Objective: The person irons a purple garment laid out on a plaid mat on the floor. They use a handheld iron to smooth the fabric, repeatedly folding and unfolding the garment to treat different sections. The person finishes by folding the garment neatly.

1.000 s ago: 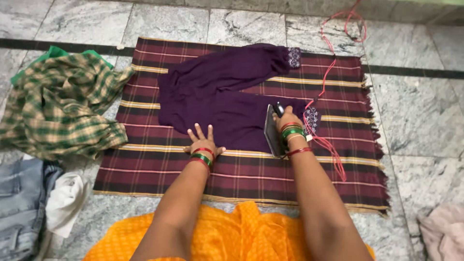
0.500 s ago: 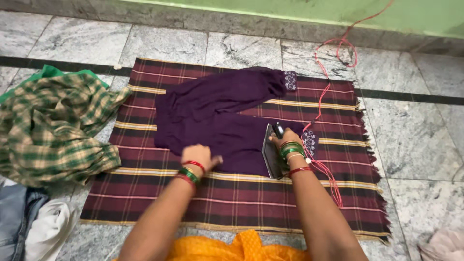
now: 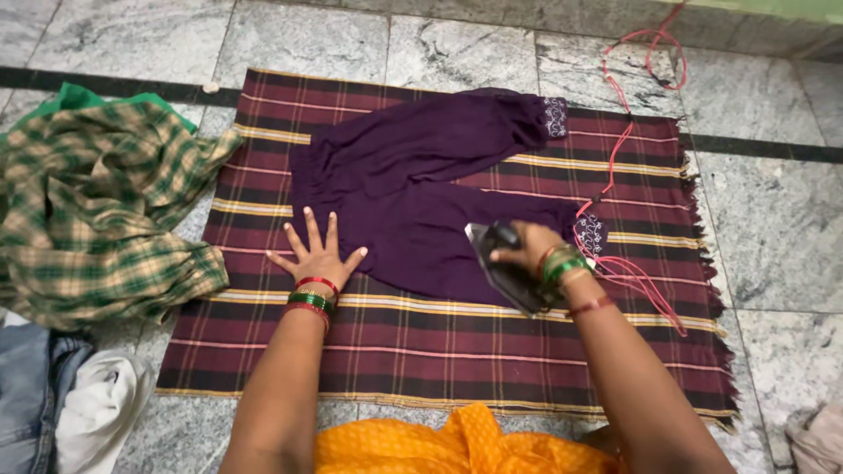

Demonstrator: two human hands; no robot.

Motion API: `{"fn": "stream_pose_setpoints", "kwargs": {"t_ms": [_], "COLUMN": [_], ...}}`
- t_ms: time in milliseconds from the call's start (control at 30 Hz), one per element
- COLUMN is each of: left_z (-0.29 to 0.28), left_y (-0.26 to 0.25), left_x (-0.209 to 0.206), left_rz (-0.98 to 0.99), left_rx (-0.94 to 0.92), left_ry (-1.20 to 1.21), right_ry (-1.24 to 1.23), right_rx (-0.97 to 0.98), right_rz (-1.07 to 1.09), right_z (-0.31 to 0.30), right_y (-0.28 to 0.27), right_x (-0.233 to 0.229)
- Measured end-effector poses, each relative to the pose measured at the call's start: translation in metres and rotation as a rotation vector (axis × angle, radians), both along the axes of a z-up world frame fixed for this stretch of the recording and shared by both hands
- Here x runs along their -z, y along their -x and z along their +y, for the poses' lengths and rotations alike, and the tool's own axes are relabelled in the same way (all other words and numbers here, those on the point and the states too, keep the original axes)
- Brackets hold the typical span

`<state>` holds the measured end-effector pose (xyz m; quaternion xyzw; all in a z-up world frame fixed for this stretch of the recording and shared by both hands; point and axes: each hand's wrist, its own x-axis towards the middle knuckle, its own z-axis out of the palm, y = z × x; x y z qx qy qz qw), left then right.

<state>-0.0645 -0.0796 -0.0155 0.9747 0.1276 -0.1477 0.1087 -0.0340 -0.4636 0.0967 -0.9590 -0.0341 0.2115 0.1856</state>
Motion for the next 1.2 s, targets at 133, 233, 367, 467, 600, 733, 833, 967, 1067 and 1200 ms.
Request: {"fn": "stream_pose_setpoints", "kwargs": {"t_ms": [133,233,367,467,600,733,833,967,1067,1200], "left_z": [-0.001,-0.003,0.002,-0.002,0.0,-0.001,0.0,-0.002,-0.002,-0.001], "left_y": [0.003,0.003,-0.001,0.0,0.001,0.0,0.001,0.0,-0.001,0.002], "left_x": [0.003,0.002,0.002,0.001,0.003,0.002,0.003,0.004,0.004,0.007], "left_rz": [-0.019,-0.021,0.0,-0.008,-0.003,0.016,0.02,0.011,0.001,-0.021], "left_rx": [-0.007,-0.007,-0.003,-0.001,-0.006,-0.017,0.0,-0.001,-0.007,0.002], "left_ry": [0.003,-0.026,0.002,0.001,-0.009,-0.025,-0.027,-0.033,-0.042,-0.049], "right_ry": [0.183,0.208,0.183,0.208,0.226,0.276,0.298,0.306,0.282,0.205], "right_rx": [-0.128,0.006,0.228,0.345,0.47,0.526,0.602,0.616,0.63,0.592], "right_rz": [-0.067,-0.163,-0.211,-0.206,-0.182,-0.156,-0.152,-0.16,-0.196,-0.212], "right_z": [0.031,0.054,0.064,0.044,-0.016,-0.077,-0.088,-0.093,-0.091,-0.078], "right_y": [0.02,0.002,-0.03,-0.042,-0.042,-0.026,-0.003,-0.018,-0.054,-0.075], "right_x": [0.004,0.014,0.029,0.035,0.046,0.039,0.034,0.033,0.036,0.036]}}
